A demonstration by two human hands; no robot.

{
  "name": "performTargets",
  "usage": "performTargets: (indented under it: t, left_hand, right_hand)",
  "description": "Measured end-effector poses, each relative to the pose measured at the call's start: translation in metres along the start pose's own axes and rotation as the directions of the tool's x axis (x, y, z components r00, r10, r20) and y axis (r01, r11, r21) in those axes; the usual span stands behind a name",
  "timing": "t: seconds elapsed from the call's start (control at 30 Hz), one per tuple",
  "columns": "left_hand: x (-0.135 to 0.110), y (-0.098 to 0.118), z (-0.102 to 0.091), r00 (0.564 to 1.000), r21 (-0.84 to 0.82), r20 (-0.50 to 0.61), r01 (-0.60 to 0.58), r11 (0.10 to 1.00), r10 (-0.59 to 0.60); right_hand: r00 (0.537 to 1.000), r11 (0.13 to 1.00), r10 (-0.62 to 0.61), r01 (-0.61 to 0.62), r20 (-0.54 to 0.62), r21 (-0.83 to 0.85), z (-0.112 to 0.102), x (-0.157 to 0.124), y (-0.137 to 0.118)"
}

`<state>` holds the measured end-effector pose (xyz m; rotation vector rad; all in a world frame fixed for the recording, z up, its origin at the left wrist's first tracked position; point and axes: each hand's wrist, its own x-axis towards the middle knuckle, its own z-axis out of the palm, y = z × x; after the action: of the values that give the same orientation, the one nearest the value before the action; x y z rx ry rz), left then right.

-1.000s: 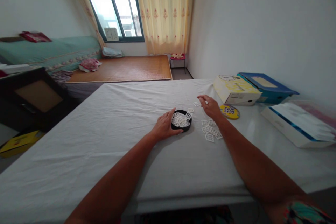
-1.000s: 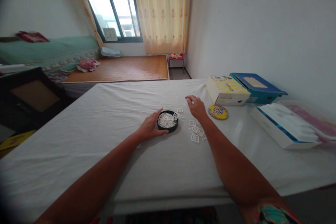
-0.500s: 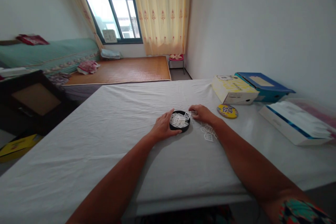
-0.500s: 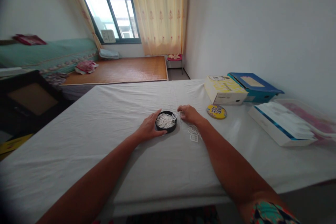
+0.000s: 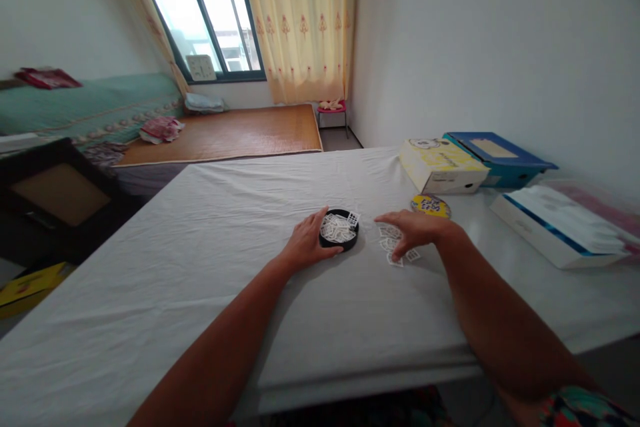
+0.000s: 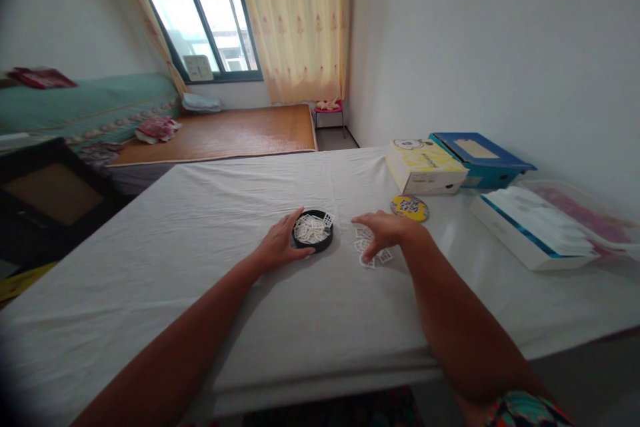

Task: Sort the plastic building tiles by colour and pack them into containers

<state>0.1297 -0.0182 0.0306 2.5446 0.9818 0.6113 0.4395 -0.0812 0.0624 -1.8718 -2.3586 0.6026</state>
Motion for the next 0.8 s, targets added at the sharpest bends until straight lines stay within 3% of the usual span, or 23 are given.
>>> performTargets:
  t: [0.13,0.3,0.47,0.8]
  left_hand:
    - [0.000,0.000,0.000,1.000,0.005,0.008,0.000,1.000,0.000]
    - [0.000,0.001,-0.001,1.000,0.007,0.018,0.000,1.000,0.000]
    - [0.001,0.003,-0.001,1.000,0.010,0.013,0.004,1.000,-0.004]
    - [0.000,0.001,-0.001,1.000,0.007,0.008,-0.011,1.000,0.011]
  right_hand:
    - [0.997,0.995,0.017,-0.010,0.079,-0.096,0.001,0.001,-0.020]
    - [0.987,0.998,0.018,-0.009,0.163,-0.058,-0.008,0.003,-0.010]
    - [0.989,0.999,0.012,-0.016,0.145,0.028,-0.005,0.005,0.001]
    - [0.989,1.000,0.012,-0.015,0.146,0.018,-0.004,0.007,0.006]
